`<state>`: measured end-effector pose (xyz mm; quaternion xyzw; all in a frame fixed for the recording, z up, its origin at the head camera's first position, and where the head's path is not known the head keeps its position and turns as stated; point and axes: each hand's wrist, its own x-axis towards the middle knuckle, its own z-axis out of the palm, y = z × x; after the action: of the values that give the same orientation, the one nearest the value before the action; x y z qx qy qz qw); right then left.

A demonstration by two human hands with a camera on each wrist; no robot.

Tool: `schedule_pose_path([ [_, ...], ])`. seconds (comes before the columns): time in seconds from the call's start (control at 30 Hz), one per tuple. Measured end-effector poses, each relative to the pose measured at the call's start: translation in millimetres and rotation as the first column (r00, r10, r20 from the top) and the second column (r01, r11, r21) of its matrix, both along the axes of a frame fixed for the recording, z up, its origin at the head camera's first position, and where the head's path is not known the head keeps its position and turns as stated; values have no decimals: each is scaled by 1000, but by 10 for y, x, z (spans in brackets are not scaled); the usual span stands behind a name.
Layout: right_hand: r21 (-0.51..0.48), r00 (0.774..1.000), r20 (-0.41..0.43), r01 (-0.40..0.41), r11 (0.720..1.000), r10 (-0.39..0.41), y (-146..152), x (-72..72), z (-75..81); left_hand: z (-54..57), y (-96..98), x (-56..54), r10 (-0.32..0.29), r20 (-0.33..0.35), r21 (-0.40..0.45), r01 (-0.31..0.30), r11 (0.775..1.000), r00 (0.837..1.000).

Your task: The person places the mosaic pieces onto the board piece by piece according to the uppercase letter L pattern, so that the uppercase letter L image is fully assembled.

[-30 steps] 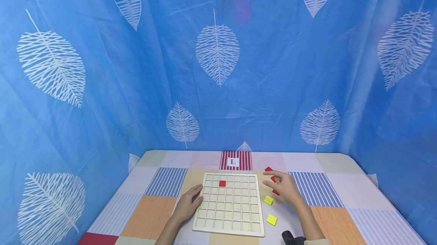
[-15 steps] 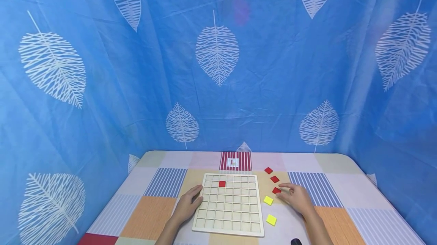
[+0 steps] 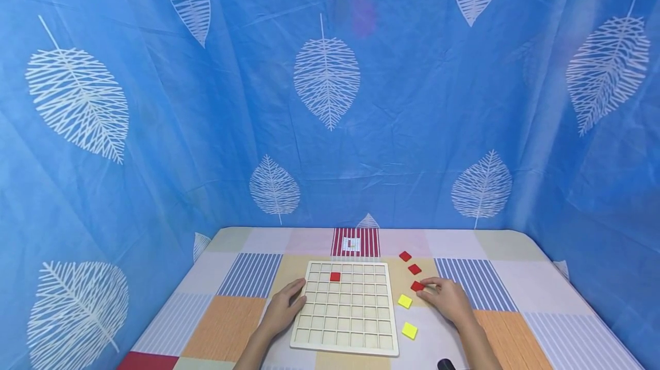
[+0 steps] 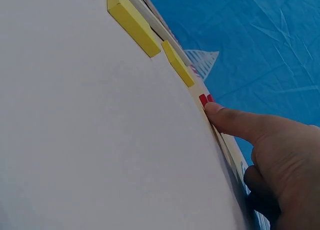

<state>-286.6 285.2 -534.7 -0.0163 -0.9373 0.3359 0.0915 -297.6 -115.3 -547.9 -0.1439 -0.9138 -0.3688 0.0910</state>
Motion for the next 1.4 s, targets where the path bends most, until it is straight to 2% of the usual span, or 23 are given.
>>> schedule_pose_path([
  [0.2,-28,999,-36,-9,1000,8,-16,-6,12,1,2,-9,0,-1,-3,0,1000,1000],
  [0.33,-43,992,-115,-47,998,42,-92,-6,80,-4,-1,-12,2,2,-4,-2,1000,1000],
  [0.5,-26,970,-227,-98,995,89,-283,-23,231,-6,-1,-12,7,1,-5,-7,1000,1000],
  [0.63,-38,949,-283,-159,987,142,-480,-67,340,-9,1,-13,5,-3,-8,-5,1000,1000],
  [0.77,-62,936,-302,-209,976,181,-714,-128,425,-10,0,-13,4,-6,-9,-4,1000,1000],
  [0.87,-88,940,-273,-236,968,205,-904,-173,464,-8,-1,-17,4,-6,-13,-4,1000,1000],
  [1.0,-92,941,-233,-274,957,247,-1149,-229,450,-14,-2,-25,1,-11,-16,-1,1000,1000],
  [1.23,-45,903,-245,-375,926,353,-1499,-295,309,-10,-7,-16,10,-4,-16,-10,1000,1000],
  [1.4,-65,905,-217,-387,920,366,-1631,-318,162,3,-7,-7,5,-6,-14,-5,1000,1000],
])
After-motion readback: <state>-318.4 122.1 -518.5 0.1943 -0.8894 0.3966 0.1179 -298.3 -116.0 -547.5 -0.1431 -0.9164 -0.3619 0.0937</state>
